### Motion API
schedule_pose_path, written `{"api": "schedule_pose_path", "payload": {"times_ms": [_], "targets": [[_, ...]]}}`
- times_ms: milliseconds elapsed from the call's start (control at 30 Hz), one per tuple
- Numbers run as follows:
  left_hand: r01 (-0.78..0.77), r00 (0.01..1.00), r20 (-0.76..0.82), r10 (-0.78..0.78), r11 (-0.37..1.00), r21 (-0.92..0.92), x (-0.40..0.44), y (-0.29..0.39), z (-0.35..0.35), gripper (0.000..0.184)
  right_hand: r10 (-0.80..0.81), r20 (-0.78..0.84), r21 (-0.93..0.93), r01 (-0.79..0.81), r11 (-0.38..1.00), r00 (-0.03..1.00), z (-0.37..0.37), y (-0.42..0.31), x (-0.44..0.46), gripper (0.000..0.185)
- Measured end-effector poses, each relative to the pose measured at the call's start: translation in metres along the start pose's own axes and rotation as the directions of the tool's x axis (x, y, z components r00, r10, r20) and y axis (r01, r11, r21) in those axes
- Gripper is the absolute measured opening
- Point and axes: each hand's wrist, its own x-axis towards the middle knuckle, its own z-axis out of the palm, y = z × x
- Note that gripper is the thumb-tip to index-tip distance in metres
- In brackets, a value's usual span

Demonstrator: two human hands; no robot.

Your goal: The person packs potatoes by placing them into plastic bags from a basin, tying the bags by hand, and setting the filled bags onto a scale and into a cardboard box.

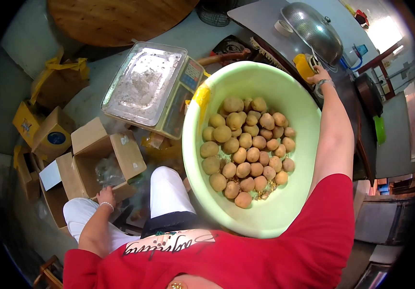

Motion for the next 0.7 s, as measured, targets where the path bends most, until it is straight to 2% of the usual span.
{"api": "schedule_pose_path", "payload": {"times_ms": [33,133,167,267,300,400,467,533,600,633,700], "targets": [[0.021,1.000,0.008,-0.020,0.999,-0.026,0.001,0.000,0.000,0.035,0.028,0.060,0.008,-0.029,1.000,0.998,-0.005,-0.004,0.003,0.077],[0.024,0.999,0.022,-0.024,1.000,0.000,-0.006,0.006,-0.003,0.033,-0.020,-0.013,-0.172,0.017,0.985,1.000,0.003,-0.009,-0.004,0.078],[0.020,1.000,0.019,-0.020,1.000,0.024,-0.008,0.008,-0.007,0.032,-0.005,0.001,-0.290,0.005,0.957,1.000,0.005,-0.014,-0.005,0.075],[-0.034,0.999,0.009,0.034,0.998,0.057,-0.011,0.004,-0.005,0.030,0.168,-0.010,-0.260,-0.165,0.952,0.986,-0.003,-0.043,-0.017,0.068],[-0.022,1.000,0.003,0.021,0.999,0.028,-0.012,0.005,-0.004,0.030,0.212,-0.103,-0.199,-0.229,0.953,0.972,-0.009,-0.063,-0.039,0.060],[0.003,1.000,-0.023,-0.003,1.000,-0.006,-0.012,0.008,-0.011,0.029,0.106,-0.188,-0.239,-0.150,0.959,0.977,0.010,-0.062,-0.033,0.057],[0.018,0.999,-0.035,-0.017,0.999,0.033,-0.016,0.013,-0.011,0.029,-0.028,-0.292,-0.200,-0.033,0.979,0.956,0.021,-0.065,-0.030,0.052],[0.051,0.997,0.049,-0.054,0.997,0.049,-0.013,0.015,-0.017,0.028,-0.080,-0.386,-0.120,0.036,0.992,0.919,0.016,-0.079,-0.048,0.052],[0.035,0.999,0.027,-0.036,0.997,0.062,-0.014,0.014,-0.018,0.026,-0.333,-0.442,-0.136,0.305,0.943,0.833,0.017,-0.082,-0.044,0.049],[0.024,0.999,0.025,-0.025,0.998,0.064,-0.013,0.011,-0.013,0.025,-0.463,-0.475,-0.119,0.466,0.877,0.749,0.015,-0.091,-0.050,0.047],[0.000,1.000,0.004,-0.001,0.997,0.078,-0.005,0.005,-0.005,0.024,-0.595,-0.449,-0.026,0.656,0.754,0.666,-0.005,-0.141,-0.101,0.043]]}}
